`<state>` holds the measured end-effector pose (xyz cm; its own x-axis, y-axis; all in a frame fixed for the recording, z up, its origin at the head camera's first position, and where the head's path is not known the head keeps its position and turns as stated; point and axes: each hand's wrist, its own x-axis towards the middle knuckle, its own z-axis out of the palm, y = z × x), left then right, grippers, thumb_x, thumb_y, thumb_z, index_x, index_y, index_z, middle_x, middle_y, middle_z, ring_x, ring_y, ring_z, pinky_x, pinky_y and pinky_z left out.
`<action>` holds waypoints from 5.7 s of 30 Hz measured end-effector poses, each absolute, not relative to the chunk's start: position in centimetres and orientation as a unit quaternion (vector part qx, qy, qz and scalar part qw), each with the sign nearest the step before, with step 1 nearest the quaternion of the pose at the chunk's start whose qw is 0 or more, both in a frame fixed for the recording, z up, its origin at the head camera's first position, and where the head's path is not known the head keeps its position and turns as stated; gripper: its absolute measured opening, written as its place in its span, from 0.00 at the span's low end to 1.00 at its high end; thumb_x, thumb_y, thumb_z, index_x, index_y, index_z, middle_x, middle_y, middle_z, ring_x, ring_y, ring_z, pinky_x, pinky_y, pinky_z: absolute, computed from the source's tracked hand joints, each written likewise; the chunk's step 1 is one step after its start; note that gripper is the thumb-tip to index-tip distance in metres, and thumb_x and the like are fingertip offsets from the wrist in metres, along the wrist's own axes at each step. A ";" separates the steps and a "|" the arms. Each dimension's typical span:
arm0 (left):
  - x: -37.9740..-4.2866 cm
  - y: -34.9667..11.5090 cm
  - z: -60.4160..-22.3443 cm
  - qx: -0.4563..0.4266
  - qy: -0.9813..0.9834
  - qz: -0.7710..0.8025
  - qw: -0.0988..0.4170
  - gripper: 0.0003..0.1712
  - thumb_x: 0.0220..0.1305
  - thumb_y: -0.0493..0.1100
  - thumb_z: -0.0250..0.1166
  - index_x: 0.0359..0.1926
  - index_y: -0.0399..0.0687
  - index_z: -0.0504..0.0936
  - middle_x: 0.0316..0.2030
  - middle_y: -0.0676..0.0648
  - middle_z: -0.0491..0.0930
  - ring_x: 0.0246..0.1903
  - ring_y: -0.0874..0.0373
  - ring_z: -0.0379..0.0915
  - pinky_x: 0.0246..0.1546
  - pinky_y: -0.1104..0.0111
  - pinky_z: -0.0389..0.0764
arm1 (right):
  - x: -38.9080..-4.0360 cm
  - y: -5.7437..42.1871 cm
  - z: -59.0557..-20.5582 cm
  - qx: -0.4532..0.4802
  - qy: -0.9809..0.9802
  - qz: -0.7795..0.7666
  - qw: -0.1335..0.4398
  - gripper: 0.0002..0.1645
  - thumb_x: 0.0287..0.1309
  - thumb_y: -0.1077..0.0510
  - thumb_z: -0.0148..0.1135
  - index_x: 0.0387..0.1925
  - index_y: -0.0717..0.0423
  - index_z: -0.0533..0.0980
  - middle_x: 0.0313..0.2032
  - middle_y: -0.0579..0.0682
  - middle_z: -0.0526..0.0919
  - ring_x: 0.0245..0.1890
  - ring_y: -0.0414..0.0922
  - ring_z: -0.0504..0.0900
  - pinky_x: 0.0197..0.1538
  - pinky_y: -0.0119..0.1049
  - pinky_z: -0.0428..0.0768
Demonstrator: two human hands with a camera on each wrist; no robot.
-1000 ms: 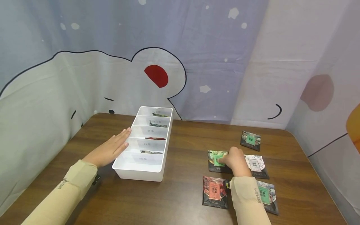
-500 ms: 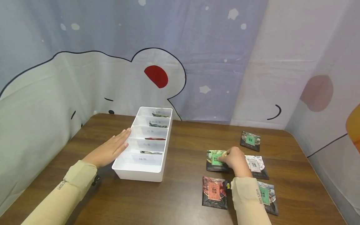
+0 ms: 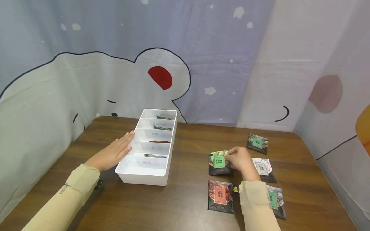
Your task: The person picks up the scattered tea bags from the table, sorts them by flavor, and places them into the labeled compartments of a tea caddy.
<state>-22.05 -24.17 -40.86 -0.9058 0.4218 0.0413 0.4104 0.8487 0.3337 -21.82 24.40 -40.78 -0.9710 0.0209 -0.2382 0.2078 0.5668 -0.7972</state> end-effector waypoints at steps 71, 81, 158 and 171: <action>-21.7 -23.7 -39.9 0.240 0.967 0.090 0.002 0.39 0.82 0.58 0.39 0.80 0.39 0.47 0.80 0.42 0.46 0.79 0.45 0.42 0.76 0.44 0.45 | -30.9 15.0 -36.9 -0.072 0.811 -0.569 -0.114 0.12 0.70 0.65 0.60 0.49 0.70 0.77 0.44 0.67 0.86 0.43 0.59 0.87 0.39 0.34 0.87; -21.8 -23.7 -39.9 0.237 0.967 0.095 0.006 0.39 0.82 0.59 0.39 0.80 0.39 0.47 0.80 0.42 0.46 0.79 0.45 0.42 0.76 0.45 0.45 | -32.0 12.2 -36.3 -0.080 0.806 -0.566 -0.156 0.11 0.68 0.64 0.61 0.48 0.68 0.79 0.42 0.64 0.84 0.38 0.59 0.86 0.44 0.50 0.87; -21.7 -23.7 -40.1 0.226 0.966 0.124 0.022 0.40 0.82 0.60 0.37 0.81 0.41 0.44 0.80 0.44 0.43 0.79 0.45 0.40 0.76 0.45 0.45 | -33.5 7.6 -37.7 -0.147 0.867 -0.467 -0.090 0.09 0.63 0.68 0.62 0.44 0.64 0.84 0.43 0.58 0.87 0.45 0.54 0.84 0.52 0.45 0.81; -21.8 -23.7 -40.2 0.230 0.964 0.130 0.021 0.39 0.82 0.60 0.37 0.81 0.41 0.44 0.80 0.44 0.43 0.79 0.45 0.39 0.76 0.45 0.45 | -28.2 10.4 -36.8 -0.173 0.843 -0.505 -0.064 0.12 0.62 0.65 0.65 0.47 0.64 0.83 0.45 0.57 0.87 0.46 0.52 0.84 0.51 0.43 0.82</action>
<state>-21.76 -23.72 -40.17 -0.8933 0.4490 0.0191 0.4381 0.8606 0.2595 -28.24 10.36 -36.83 -0.9320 -0.2270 0.2825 -0.3561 0.4293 -0.8300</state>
